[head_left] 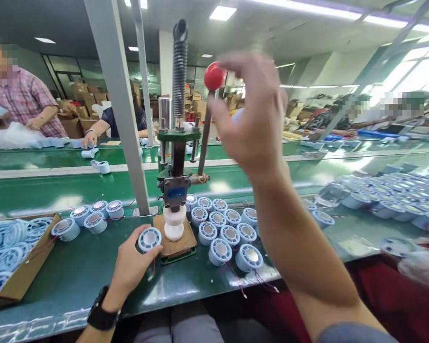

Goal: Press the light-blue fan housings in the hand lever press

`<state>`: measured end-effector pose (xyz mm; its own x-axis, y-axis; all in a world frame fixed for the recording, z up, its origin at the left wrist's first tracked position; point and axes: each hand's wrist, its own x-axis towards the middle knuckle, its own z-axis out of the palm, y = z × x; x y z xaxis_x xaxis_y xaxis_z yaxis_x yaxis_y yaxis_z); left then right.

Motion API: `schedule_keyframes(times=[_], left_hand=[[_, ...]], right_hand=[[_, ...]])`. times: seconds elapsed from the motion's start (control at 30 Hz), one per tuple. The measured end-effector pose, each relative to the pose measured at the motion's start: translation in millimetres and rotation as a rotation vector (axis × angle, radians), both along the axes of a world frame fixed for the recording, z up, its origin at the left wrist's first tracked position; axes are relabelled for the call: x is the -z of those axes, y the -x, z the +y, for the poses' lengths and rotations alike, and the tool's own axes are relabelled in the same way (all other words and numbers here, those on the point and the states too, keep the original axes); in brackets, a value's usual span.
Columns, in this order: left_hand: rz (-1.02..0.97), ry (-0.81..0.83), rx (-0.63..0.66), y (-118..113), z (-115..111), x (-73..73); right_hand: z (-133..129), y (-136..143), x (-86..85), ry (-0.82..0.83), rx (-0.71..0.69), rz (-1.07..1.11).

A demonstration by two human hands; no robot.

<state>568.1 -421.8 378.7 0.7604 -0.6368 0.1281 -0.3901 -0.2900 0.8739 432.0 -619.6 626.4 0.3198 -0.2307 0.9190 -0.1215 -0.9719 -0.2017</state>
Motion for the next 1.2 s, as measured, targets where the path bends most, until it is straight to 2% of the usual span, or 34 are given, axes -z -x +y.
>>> schedule_keyframes(times=[0.03, 0.07, 0.13, 0.2, 0.3, 0.47, 0.63, 0.73, 0.8, 0.87, 0.9, 0.93, 1.03, 1.07, 1.1, 1.13, 1.17, 1.2], left_hand=[[0.010, 0.026, 0.016, -5, -12, -9.1], [0.028, 0.050, 0.037, -7, -24, -16.5], [0.083, 0.088, 0.097, -7, -48, -24.9], [0.144, 0.122, 0.172, -4, -67, -24.6], [0.195, 0.163, 0.261, 0, -85, -12.0], [0.162, 0.174, 0.191, -3, -84, 16.2], [0.077, 0.189, 0.158, 0, -80, 31.8], [0.066, 0.211, 0.150, 2, -81, 36.6], [0.079, 0.219, 0.154, 1, -83, 39.0], [0.087, 0.230, 0.159, 2, -83, 40.6], [0.087, 0.241, 0.159, 2, -82, 41.0], [0.085, 0.255, 0.160, 3, -81, 41.1], [0.084, 0.282, 0.182, 7, -78, 39.4], [0.087, 0.282, 0.188, 8, -77, 38.5], [0.089, 0.276, 0.189, 9, -76, 37.5], [0.089, 0.268, 0.184, 10, -76, 36.7], [0.087, 0.263, 0.176, 10, -76, 36.1], [0.081, 0.264, 0.171, 11, -75, 35.7]], right_hand=[[-14, -16, -24.6, -0.059, -0.007, -0.046], [-27, -33, -42.1, -0.148, -0.042, -0.049], [-46, -63, -57.3, -0.326, -0.150, -0.034], [-59, -81, -54.9, -0.414, -0.246, -0.065], [-66, -87, -43.6, -0.403, -0.338, -0.150], [-63, -83, -38.5, -0.416, -0.402, -0.148], [-63, -88, -41.2, -0.450, -0.356, -0.151], [-51, -66, -46.2, -0.412, -0.354, -0.125], [-29, -35, -38.6, -0.334, -0.367, -0.132], [6, 3, -9.3, -0.245, -0.366, -0.179], [26, 21, 15.5, -0.200, -0.345, -0.226], [46, 37, 46.5, -0.165, -0.310, -0.276], [91, 69, 156.4, 0.005, -0.053, -0.496], [100, 75, 188.5, 0.026, 0.008, -0.505], [106, 80, 213.3, 0.022, 0.056, -0.467], [108, 84, 228.3, 0.002, 0.073, -0.409], [108, 87, 232.6, -0.019, 0.070, -0.347], [105, 89, 226.4, -0.034, 0.059, -0.294]])
